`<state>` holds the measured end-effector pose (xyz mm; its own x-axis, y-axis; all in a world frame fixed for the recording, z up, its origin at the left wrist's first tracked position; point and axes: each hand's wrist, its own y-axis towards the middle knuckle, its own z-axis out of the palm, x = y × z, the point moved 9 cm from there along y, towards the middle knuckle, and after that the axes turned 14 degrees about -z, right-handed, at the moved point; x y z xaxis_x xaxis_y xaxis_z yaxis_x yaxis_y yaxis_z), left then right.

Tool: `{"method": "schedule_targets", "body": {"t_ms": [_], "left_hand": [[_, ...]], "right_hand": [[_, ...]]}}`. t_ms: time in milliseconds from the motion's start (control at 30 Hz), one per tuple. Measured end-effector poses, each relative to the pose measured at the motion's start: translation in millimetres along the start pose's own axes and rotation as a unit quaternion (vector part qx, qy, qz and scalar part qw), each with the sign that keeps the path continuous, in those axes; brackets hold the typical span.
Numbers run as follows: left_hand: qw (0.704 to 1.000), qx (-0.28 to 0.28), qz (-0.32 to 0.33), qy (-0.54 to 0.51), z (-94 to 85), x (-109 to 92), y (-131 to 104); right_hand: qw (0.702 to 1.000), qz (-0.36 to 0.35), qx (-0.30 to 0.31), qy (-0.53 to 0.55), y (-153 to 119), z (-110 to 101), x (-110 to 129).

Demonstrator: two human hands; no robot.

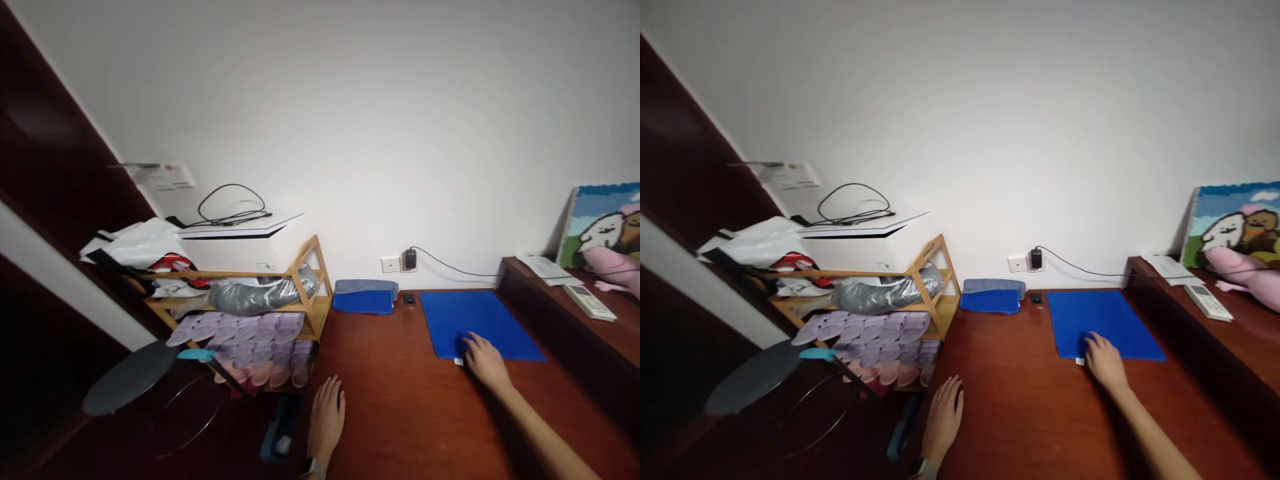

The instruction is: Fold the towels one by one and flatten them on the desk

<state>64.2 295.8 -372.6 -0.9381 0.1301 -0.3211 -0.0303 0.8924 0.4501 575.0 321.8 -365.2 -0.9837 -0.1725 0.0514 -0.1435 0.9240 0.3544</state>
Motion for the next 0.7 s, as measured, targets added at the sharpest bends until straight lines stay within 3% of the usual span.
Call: {"method": "schedule_targets", "body": {"t_ms": [167, 233, 300, 400, 533, 633, 700], "left_hand": [[1.000, 0.011, -0.023, -0.015, -6.4, 0, -3], [0.999, 0.011, -0.031, -0.021, -7.6, 0, -5], [0.999, 0.011, -0.035, -0.023, -7.3, 0, -6], [0.999, 0.021, -0.039, -0.014, -4.6, 0, -8], [0.997, 0.030, -0.066, -0.004, -6.4, 0, -10], [0.996, 0.031, -0.088, -0.003, -11.3, -3, -9], [0.995, 0.039, -0.091, -0.005, -12.8, -5, -8]], "right_hand": [[0.977, -0.171, 0.107, 0.071, 106, 25, 173], [0.966, -0.200, 0.151, 0.063, 140, 41, 225], [0.960, -0.210, 0.180, 0.047, 170, 57, 260], [0.961, -0.194, 0.195, 0.028, 207, 79, 288], [0.967, -0.159, 0.199, 0.004, 230, 98, 298], [0.969, -0.149, 0.195, -0.014, 229, 95, 299], [0.971, -0.151, 0.185, -0.024, 227, 81, 299]]}}
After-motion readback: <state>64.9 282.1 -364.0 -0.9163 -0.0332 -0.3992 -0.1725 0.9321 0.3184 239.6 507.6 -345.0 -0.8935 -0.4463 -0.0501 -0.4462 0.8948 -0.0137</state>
